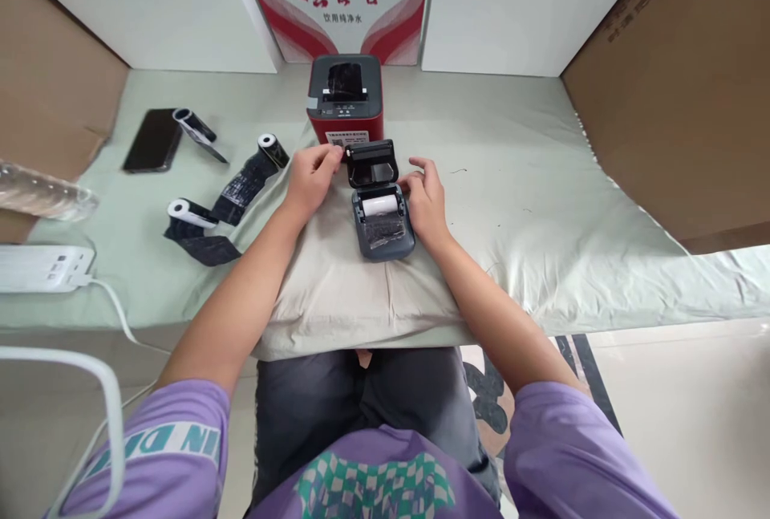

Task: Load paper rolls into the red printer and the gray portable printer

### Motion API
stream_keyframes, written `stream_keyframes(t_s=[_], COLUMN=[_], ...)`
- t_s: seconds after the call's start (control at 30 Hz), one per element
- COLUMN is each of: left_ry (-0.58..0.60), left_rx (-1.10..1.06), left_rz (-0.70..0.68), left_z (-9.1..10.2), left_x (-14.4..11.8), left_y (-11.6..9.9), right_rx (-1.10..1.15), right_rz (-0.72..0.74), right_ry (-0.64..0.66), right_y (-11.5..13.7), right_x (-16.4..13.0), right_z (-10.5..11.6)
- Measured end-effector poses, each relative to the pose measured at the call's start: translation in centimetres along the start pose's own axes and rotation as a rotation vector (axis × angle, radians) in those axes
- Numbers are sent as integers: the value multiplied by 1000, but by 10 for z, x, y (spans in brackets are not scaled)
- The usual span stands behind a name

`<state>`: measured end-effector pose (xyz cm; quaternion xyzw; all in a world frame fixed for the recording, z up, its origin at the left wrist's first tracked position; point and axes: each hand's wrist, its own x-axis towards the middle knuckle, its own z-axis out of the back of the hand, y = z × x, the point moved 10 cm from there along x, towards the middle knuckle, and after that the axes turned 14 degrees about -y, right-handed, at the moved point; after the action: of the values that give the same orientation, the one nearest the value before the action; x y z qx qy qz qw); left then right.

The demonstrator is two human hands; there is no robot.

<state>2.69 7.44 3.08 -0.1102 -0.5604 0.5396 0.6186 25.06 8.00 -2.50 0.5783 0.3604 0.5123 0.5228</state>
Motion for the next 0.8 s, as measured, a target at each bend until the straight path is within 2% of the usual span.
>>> stream_keyframes(t_s=[0.07,0.1,0.23,0.43,0.57,0.63,0.7,0.8], left_ry=[-40,-17,271,580,743,759,725,567], left_rx=[42,61,213,717,888,875,794,525], left_rz=[-87,-132,-238,-147,-64,-83,-87,-50], left_z=[10,11,-11,-46,-64,-65,-56,-23], left_x=[-1,-3,-21,-31,-30,-27,-24,-15], left_y=[-19,-30,-63,-74,-77,-83,-90,-100], right_rx=[-5,-4,17,14,11,6,1,1], right_rz=[4,0,-40,-68,-48,-46,-60,-81], right_ry=[-4,-8,-13,-1,-6,-11,-13,-12], right_y=[-1,-2,-1,0,0,1,2,3], right_x=[1,1,2,3,4,4,5,4], right_z=[0,-1,-1,-1,0,1,1,2])
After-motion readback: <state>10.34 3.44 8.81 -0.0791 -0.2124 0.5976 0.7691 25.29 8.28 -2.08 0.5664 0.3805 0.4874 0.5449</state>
